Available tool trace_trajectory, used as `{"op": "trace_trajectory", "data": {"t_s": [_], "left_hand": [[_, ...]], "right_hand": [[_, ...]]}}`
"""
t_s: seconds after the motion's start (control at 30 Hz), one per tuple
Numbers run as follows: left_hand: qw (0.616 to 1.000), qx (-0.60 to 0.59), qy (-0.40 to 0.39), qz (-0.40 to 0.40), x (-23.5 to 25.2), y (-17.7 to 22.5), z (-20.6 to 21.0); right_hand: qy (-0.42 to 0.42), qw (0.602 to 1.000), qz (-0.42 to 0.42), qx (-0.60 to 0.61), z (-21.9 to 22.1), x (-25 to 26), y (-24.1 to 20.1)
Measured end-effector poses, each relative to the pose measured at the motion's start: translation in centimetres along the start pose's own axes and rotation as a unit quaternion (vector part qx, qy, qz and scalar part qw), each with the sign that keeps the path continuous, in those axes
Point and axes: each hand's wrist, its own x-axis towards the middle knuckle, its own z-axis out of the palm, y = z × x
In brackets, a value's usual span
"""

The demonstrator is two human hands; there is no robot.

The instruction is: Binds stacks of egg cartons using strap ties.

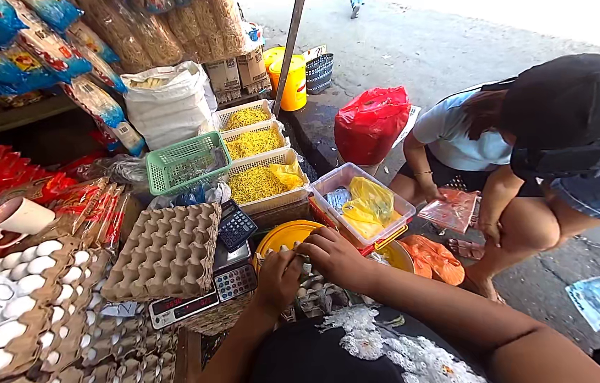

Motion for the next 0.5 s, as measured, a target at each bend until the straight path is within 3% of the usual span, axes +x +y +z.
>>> {"op": "trace_trajectory", "data": {"t_s": [0.07,0.13,0.17,0.27,0.37,0.43,0.5], "left_hand": [[1.000,-0.018,0.000,-0.023,0.5,-0.2,0.2],[0.997,-0.062,-0.011,-0.052,0.7,-0.1,0.6],[0.994,-0.087,-0.018,-0.059,0.6,0.0,0.9],[0.984,-0.164,-0.026,-0.070,-0.3,0.7,1.2],[0.949,-0.267,-0.005,-0.169,-1.5,1.0,1.0],[0.901,-0.356,0.014,-0.247,-1.9,1.1,1.1],[0.860,-0.394,-0.013,-0.323,-2.3,1.5,1.2]], "right_hand": [[-0.085,0.985,0.102,0.108,-0.6,0.2,-0.4],[-0.199,0.913,0.234,0.268,-0.4,-0.1,0.2],[-0.207,0.888,0.262,0.316,0.2,-0.6,0.5],[-0.162,0.896,0.243,0.335,1.3,-2.2,0.7],[-0.092,0.908,0.231,0.338,1.3,-3.1,0.6],[-0.057,0.876,0.281,0.387,1.0,-3.4,0.5],[-0.035,0.818,0.339,0.463,1.2,-3.8,0.3]]}}
